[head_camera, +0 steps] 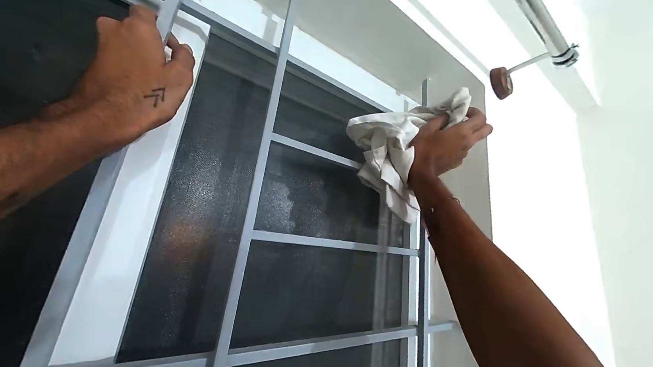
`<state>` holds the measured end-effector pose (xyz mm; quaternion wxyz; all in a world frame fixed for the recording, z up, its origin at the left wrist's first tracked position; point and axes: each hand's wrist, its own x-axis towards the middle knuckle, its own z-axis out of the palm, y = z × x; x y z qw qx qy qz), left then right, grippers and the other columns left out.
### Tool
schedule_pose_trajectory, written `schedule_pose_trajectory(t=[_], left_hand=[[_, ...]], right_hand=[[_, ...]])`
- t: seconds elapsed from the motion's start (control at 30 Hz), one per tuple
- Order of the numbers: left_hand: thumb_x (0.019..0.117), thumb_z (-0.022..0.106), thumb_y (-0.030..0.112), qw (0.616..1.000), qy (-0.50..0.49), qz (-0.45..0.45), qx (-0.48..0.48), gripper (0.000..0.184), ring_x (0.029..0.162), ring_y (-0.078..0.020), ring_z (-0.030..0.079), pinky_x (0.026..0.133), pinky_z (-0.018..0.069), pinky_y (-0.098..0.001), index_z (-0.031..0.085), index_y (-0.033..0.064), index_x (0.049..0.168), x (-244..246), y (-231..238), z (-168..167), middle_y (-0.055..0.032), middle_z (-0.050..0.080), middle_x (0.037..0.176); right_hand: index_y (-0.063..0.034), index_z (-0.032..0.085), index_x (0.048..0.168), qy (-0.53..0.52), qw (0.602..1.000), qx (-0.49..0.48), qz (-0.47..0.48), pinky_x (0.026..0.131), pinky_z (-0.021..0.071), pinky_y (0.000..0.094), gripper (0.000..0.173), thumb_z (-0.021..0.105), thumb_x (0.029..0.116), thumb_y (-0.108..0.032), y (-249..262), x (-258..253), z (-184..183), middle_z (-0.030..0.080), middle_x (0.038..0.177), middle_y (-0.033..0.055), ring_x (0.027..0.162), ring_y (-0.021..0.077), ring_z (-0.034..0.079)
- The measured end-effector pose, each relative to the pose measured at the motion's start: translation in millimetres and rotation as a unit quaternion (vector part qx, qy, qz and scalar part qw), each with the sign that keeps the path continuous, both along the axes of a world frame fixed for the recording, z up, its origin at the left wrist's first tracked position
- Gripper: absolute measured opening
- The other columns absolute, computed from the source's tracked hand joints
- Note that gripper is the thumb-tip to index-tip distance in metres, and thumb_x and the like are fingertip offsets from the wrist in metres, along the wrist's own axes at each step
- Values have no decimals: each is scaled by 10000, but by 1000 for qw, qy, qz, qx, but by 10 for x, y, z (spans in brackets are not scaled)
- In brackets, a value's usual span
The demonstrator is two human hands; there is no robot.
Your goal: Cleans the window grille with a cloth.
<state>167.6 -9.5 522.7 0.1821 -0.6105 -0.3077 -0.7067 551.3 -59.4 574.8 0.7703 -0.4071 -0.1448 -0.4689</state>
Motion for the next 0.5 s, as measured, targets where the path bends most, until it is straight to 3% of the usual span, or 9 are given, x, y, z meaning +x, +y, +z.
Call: schedule_pose_trajectory(t=[0.1,0.2,0.27,0.33,0.4,0.5], left_hand=[[1089,417,344,1000,10,17,-2,452,969,-550,613,765,459,-712,520,-75,1225,5,27,-24,-367,587,1063],[1082,417,362,999,12,50,1,474,924,-551,622,719,473,-705,504,-85,1212,13,45,4,-362,588,1022],[1072,421,383,997,10,71,-1,498,933,-567,625,716,481,-719,489,-89,1217,11,74,53,-372,586,1031],[1071,425,394,997,7,81,-5,520,968,-597,619,733,474,-744,483,-96,1237,7,99,74,-397,582,1066],[1072,409,418,996,9,90,-4,553,983,-611,615,739,462,-760,477,-97,1261,3,128,66,-414,580,1087],[1055,377,456,995,18,92,19,581,960,-592,619,719,462,-750,469,-79,1260,-55,249,97,-393,581,1074]], right_hand=[[-121,593,1355,-27,999,2,-23,781,571,409,424,579,968,-294,-59,77,158,571,1329,135,1068,264,667],[-85,560,1389,-68,997,-26,-37,881,551,460,499,584,970,-353,-153,141,482,530,1403,182,1224,317,600],[6,477,1450,-76,987,-141,-34,987,495,583,681,594,965,-458,-193,220,712,440,1483,289,1356,442,481],[54,493,1447,-60,961,-270,-7,1054,399,686,758,572,974,-533,-152,336,850,384,1535,340,1435,511,372],[42,540,1415,-27,939,-341,22,1062,386,705,732,529,999,-560,-54,449,847,418,1522,333,1437,509,379],[48,601,1323,-36,924,-379,28,1022,415,701,657,485,1034,-530,-44,490,813,537,1420,325,1364,490,487]])
